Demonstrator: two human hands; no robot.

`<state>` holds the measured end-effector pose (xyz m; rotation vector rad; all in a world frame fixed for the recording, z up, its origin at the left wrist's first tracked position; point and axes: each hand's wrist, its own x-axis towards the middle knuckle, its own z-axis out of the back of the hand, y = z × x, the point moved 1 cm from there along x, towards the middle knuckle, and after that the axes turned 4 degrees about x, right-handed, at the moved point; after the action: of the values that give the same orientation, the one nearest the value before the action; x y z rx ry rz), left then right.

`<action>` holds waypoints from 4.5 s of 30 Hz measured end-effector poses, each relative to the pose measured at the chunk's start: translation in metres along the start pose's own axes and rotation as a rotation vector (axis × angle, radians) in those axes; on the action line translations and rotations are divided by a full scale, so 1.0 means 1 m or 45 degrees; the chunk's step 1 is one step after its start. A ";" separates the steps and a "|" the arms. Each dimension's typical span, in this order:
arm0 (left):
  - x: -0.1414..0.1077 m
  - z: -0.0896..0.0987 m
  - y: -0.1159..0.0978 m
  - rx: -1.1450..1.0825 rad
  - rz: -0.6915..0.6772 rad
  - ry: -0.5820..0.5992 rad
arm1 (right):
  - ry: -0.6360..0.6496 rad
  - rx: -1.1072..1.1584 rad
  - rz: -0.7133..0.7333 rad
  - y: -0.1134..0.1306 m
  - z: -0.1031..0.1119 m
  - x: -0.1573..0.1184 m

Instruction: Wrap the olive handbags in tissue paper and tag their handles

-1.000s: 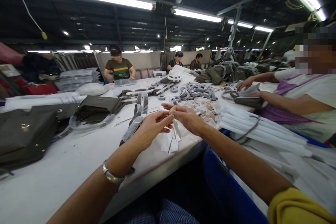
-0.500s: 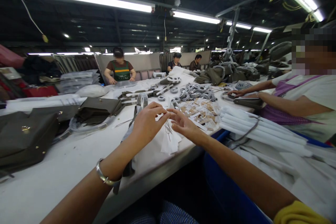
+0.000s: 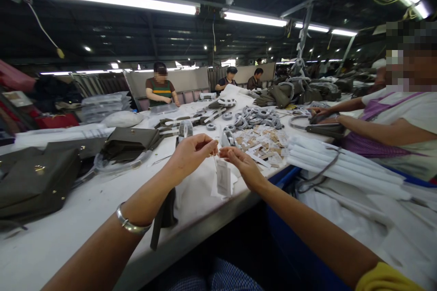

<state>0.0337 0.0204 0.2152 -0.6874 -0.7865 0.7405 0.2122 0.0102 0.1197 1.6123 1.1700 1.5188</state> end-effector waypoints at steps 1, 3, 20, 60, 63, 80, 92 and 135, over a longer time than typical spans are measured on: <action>0.000 0.000 -0.001 0.012 0.003 -0.012 | -0.020 -0.005 0.044 0.003 -0.002 -0.002; 0.001 -0.002 -0.002 0.008 0.011 -0.022 | 0.024 -0.023 0.130 0.007 -0.006 -0.007; -0.004 0.000 0.004 -0.804 0.174 0.073 | 0.163 0.290 -0.248 -0.009 -0.018 -0.017; -0.077 0.100 0.091 -0.046 0.472 -0.229 | 0.409 -0.129 -0.469 -0.027 -0.058 0.004; -0.076 0.093 0.104 -0.004 0.447 -0.091 | 0.380 -0.005 -0.581 -0.042 -0.063 0.005; -0.059 0.079 0.117 -0.192 0.446 0.131 | 0.329 -0.028 -0.289 -0.055 -0.116 0.038; -0.105 0.089 0.102 -1.031 0.434 -0.375 | 0.095 0.652 -0.446 -0.041 -0.110 -0.008; -0.101 0.091 0.037 0.678 0.197 -0.177 | 0.939 0.311 -0.470 0.007 -0.122 0.048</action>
<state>-0.1012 -0.0153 0.1974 -0.2172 -0.6257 1.0954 0.0906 0.0347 0.1640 0.8807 1.9828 1.8131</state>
